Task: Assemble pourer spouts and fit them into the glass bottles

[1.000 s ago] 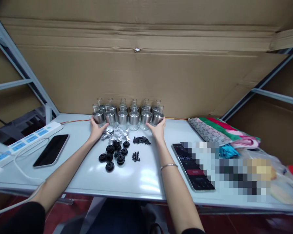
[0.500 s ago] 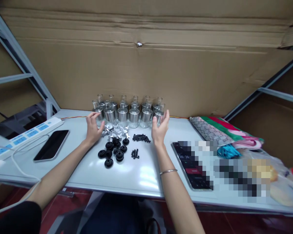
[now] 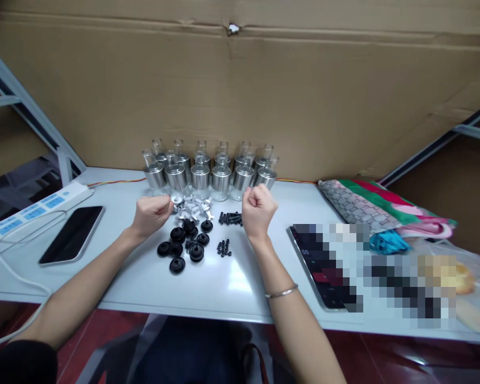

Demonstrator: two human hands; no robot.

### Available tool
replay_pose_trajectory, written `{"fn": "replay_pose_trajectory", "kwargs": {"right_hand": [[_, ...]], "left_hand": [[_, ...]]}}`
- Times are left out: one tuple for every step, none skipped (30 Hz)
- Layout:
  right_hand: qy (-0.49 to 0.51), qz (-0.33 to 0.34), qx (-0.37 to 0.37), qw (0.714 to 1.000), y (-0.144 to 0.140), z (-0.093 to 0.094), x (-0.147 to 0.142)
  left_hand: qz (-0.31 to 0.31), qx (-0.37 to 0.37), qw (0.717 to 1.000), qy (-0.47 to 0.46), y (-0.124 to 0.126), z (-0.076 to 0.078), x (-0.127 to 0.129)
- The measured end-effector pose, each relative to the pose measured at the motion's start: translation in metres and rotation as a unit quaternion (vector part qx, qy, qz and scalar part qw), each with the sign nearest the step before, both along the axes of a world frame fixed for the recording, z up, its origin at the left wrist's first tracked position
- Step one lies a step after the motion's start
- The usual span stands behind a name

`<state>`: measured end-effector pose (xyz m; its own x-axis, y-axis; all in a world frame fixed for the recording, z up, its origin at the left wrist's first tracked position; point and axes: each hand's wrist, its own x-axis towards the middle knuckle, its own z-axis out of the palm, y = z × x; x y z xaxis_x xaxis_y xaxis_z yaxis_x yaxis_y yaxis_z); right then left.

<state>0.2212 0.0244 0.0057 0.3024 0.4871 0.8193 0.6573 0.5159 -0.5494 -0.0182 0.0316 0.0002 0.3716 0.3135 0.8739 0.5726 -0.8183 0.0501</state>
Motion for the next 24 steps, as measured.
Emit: {"fn": "replay_pose_trajectory", "kwargs": {"right_hand": [[-0.012,0.025,-0.007,1.000,-0.001,-0.001,-0.003],[-0.025,0.050,-0.014,0.998,-0.002,-0.003,-0.007],[-0.039,0.073,-0.023,0.996,-0.003,-0.005,-0.012],[-0.054,0.095,-0.037,0.993,-0.004,-0.007,-0.016],[-0.072,0.116,-0.055,0.989,-0.005,-0.008,-0.019],[-0.089,0.136,-0.076,0.984,-0.005,-0.010,-0.022],[-0.104,0.154,-0.095,0.978,-0.005,-0.012,-0.024],[-0.117,0.169,-0.113,0.972,-0.004,-0.014,-0.025],[-0.128,0.181,-0.126,0.967,-0.003,-0.016,-0.025],[-0.135,0.190,-0.135,0.963,-0.002,-0.018,-0.024],[-0.141,0.196,-0.148,0.959,0.000,-0.020,-0.023],[-0.152,0.199,-0.173,0.952,0.002,-0.023,-0.022],[-0.169,0.199,-0.207,0.943,0.003,-0.025,-0.020],[-0.190,0.197,-0.243,0.931,0.005,-0.026,-0.019],[-0.212,0.194,-0.275,0.918,0.006,-0.028,-0.018],[-0.233,0.192,-0.298,0.906,0.006,-0.029,-0.017],[-0.254,0.191,-0.309,0.897,0.006,-0.029,-0.017],[-0.273,0.192,-0.309,0.891,0.006,-0.030,-0.017],[-0.292,0.191,-0.307,0.885,0.006,-0.030,-0.017],[-0.311,0.189,-0.307,0.879,0.006,-0.030,-0.018],[-0.328,0.186,-0.309,0.873,0.006,-0.030,-0.019],[-0.342,0.185,-0.311,0.867,0.005,-0.030,-0.019],[-0.350,0.185,-0.311,0.864,0.005,-0.029,-0.020],[-0.353,0.187,-0.309,0.863,0.005,-0.029,-0.020]], "left_hand": [[-0.004,-0.002,1.000,-0.001,-0.002,0.002,0.001],[-0.009,-0.005,1.000,-0.002,-0.003,0.004,0.002],[-0.013,-0.008,1.000,-0.001,-0.005,0.005,0.003],[-0.018,-0.012,1.000,-0.001,-0.006,0.006,0.004],[-0.021,-0.016,1.000,0.000,-0.007,0.006,0.005],[-0.024,-0.019,1.000,-0.001,-0.007,0.005,0.005],[-0.026,-0.022,0.999,-0.004,-0.008,0.005,0.005],[-0.025,-0.024,0.999,-0.009,-0.008,0.005,0.005],[-0.022,-0.025,0.999,-0.016,-0.007,0.005,0.005],[-0.017,-0.024,0.999,-0.022,-0.007,0.005,0.004],[-0.011,-0.023,0.999,-0.028,-0.007,0.005,0.004],[-0.006,-0.021,0.999,-0.032,-0.007,0.005,0.003],[-0.003,-0.019,0.999,-0.032,-0.006,0.005,0.003],[-0.003,-0.017,0.999,-0.030,-0.007,0.005,0.003],[-0.006,-0.013,1.000,-0.026,-0.007,0.006,0.003],[-0.010,-0.010,1.000,-0.021,-0.008,0.006,0.004],[-0.015,-0.007,1.000,-0.018,-0.009,0.007,0.005],[-0.019,-0.005,1.000,-0.013,-0.010,0.007,0.006],[-0.023,-0.005,1.000,-0.010,-0.011,0.008,0.007],[-0.027,-0.005,1.000,-0.007,-0.012,0.008,0.008],[-0.031,-0.003,0.999,-0.006,-0.013,0.009,0.009],[-0.035,-0.001,0.999,-0.004,-0.014,0.009,0.009],[-0.038,0.003,0.999,-0.002,-0.014,0.009,0.010],[-0.041,0.006,0.999,-0.001,-0.015,0.009,0.010]]}}
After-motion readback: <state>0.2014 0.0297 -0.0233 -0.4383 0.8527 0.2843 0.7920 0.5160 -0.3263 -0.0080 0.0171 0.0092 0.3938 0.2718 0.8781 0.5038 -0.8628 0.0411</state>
